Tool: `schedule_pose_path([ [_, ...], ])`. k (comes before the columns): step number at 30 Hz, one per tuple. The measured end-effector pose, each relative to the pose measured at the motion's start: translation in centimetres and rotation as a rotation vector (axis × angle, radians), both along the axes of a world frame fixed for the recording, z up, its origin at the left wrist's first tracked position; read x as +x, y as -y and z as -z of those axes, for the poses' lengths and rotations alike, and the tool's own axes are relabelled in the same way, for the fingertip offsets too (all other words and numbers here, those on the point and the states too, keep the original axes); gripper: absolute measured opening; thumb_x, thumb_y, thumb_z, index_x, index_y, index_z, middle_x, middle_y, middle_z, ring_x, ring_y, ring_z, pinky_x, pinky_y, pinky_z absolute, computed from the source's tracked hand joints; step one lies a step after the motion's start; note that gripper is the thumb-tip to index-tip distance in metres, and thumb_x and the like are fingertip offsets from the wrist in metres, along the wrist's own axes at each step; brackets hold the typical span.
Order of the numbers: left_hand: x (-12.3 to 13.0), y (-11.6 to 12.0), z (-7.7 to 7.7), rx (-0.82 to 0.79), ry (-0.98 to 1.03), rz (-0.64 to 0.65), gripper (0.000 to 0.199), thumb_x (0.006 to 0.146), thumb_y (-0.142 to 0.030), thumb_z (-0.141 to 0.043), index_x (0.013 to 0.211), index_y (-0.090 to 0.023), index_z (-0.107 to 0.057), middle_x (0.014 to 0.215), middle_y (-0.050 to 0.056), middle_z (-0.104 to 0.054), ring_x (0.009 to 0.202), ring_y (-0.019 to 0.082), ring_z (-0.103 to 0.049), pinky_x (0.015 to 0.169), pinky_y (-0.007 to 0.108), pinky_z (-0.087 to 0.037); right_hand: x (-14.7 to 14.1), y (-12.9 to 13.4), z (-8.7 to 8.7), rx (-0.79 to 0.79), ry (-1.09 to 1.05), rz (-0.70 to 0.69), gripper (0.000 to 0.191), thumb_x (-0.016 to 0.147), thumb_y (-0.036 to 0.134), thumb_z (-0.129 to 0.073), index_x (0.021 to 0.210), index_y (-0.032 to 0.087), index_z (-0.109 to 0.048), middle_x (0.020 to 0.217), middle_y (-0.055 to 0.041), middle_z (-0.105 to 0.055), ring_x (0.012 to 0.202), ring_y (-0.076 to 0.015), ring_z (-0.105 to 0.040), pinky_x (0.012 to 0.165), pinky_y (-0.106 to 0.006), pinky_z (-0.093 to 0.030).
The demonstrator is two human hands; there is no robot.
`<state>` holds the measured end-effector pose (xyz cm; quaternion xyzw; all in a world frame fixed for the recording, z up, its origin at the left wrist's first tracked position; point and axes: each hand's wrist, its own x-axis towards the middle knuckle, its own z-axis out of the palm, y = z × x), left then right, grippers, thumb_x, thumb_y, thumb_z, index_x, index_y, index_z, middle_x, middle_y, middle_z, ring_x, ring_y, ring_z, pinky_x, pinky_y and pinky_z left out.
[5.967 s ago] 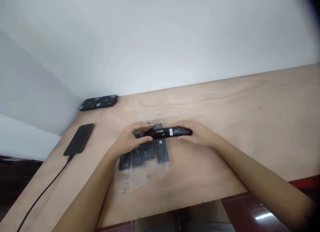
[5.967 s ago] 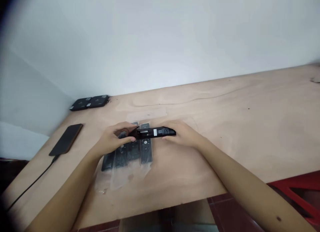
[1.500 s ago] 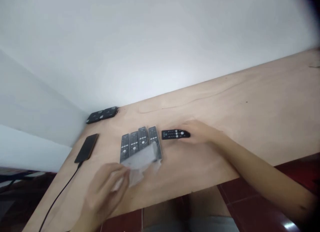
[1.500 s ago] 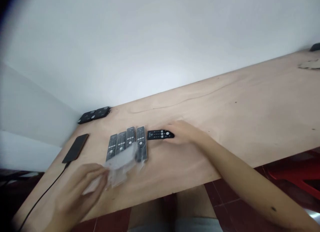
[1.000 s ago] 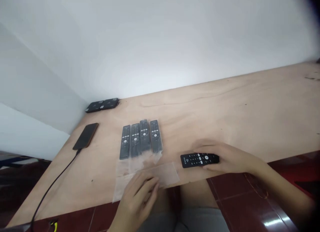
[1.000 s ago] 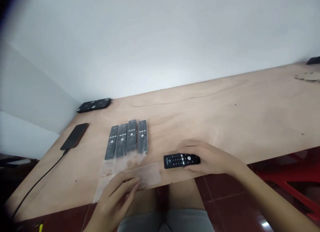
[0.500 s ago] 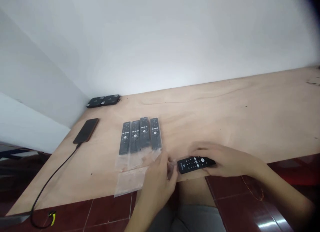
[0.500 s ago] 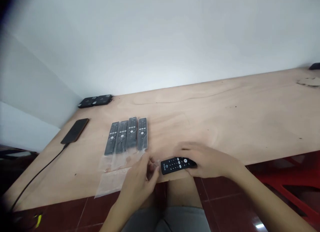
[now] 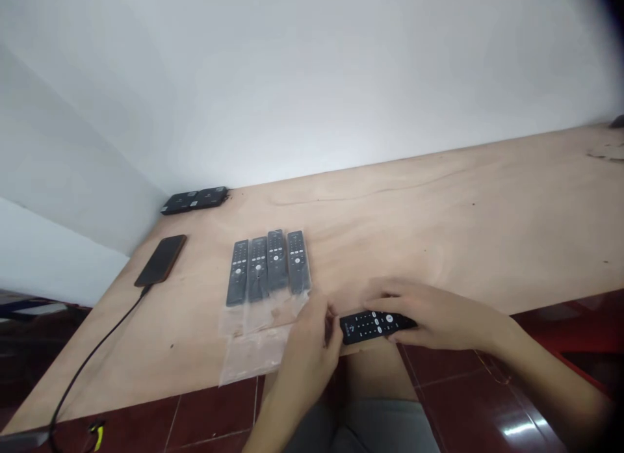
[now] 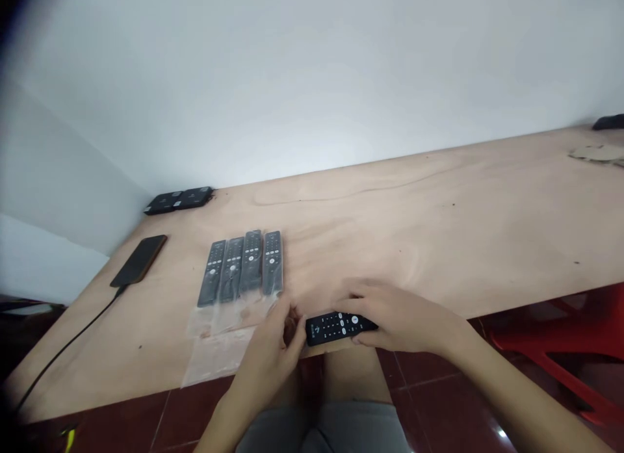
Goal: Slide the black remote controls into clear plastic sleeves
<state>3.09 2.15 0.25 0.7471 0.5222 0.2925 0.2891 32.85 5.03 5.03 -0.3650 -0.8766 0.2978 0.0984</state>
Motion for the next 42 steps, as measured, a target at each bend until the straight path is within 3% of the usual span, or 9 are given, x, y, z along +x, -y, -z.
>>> schedule_pose_path([
  [7,-0.1,0.1,-0.9,-0.005,0.074,0.066,0.011,0.109,-0.020,-0.057,0.108,-0.027,-0.065,0.103,0.008,-0.074,0.097,0.028,-0.074,0.083,0.042,-0.060,-0.6,0.1,0.0,0.020,-0.081,-0.021,0.080,0.097,0.023,-0.088,0.168,0.046,-0.060,0.164,-0.0038,-0.068,0.144,-0.0362,-0.068,0.122,-0.052,-0.056],
  [13,-2.3,0.4,-2.2,-0.091,0.103,0.224,0.049,0.100,-0.004,-0.064,0.139,-0.033,-0.070,0.123,0.005,-0.076,0.105,0.024,-0.077,0.092,0.038,-0.066,-0.6,0.0,0.7,-0.020,-0.082,0.007,0.065,0.099,0.023,-0.085,0.160,0.038,-0.069,0.146,-0.0076,-0.072,0.129,-0.0331,-0.072,0.111,-0.045,-0.061],
  [18,-3.9,0.4,-3.1,-0.032,0.045,0.281,0.064,0.096,-0.003,-0.073,0.148,-0.040,-0.069,0.142,0.004,-0.076,0.134,0.030,-0.072,0.118,0.050,-0.061,-1.4,-0.2,0.6,-0.015,-0.095,-0.021,0.067,0.099,0.024,-0.085,0.161,0.039,-0.067,0.143,-0.0067,-0.072,0.129,-0.0333,-0.069,0.109,-0.045,-0.060],
  [24,-3.5,0.0,-2.2,0.000,0.052,0.282,0.055,0.098,-0.006,-0.079,0.143,-0.037,-0.071,0.138,0.007,-0.077,0.131,0.032,-0.073,0.115,0.055,-0.062,-2.6,-0.3,0.6,0.019,-0.107,-0.030,0.059,0.103,0.025,-0.082,0.159,0.035,-0.068,0.140,-0.0079,-0.073,0.127,-0.0323,-0.070,0.107,-0.043,-0.059],
  [31,-3.7,0.2,-1.8,0.063,0.008,0.278,0.062,0.101,-0.004,-0.074,0.154,-0.036,-0.064,0.158,0.009,-0.066,0.148,0.031,-0.066,0.125,0.052,-0.057,-2.8,0.0,1.6,0.047,-0.169,-0.003,0.061,0.102,0.024,-0.082,0.161,0.034,-0.067,0.144,-0.0089,-0.073,0.131,-0.0329,-0.068,0.114,-0.046,-0.056],
  [36,-4.9,0.3,-2.3,0.091,-0.021,0.235,0.052,0.102,-0.010,-0.077,0.147,-0.036,-0.068,0.141,0.005,-0.076,0.132,0.030,-0.074,0.115,0.051,-0.062,-2.2,0.2,1.8,0.038,-0.143,0.017,0.059,0.104,0.025,-0.082,0.160,0.036,-0.067,0.148,-0.0084,-0.070,0.135,-0.0330,-0.066,0.115,-0.046,-0.055],
  [42,-5.0,0.2,-1.6,0.128,-0.008,0.235,0.050,0.100,-0.013,-0.083,0.144,-0.033,-0.070,0.135,0.007,-0.078,0.125,0.031,-0.075,0.108,0.050,-0.064,-2.7,0.4,1.7,0.039,-0.163,0.023,0.060,0.105,0.027,-0.082,0.162,0.038,-0.066,0.147,-0.0070,-0.071,0.135,-0.0323,-0.067,0.115,-0.045,-0.056],
])
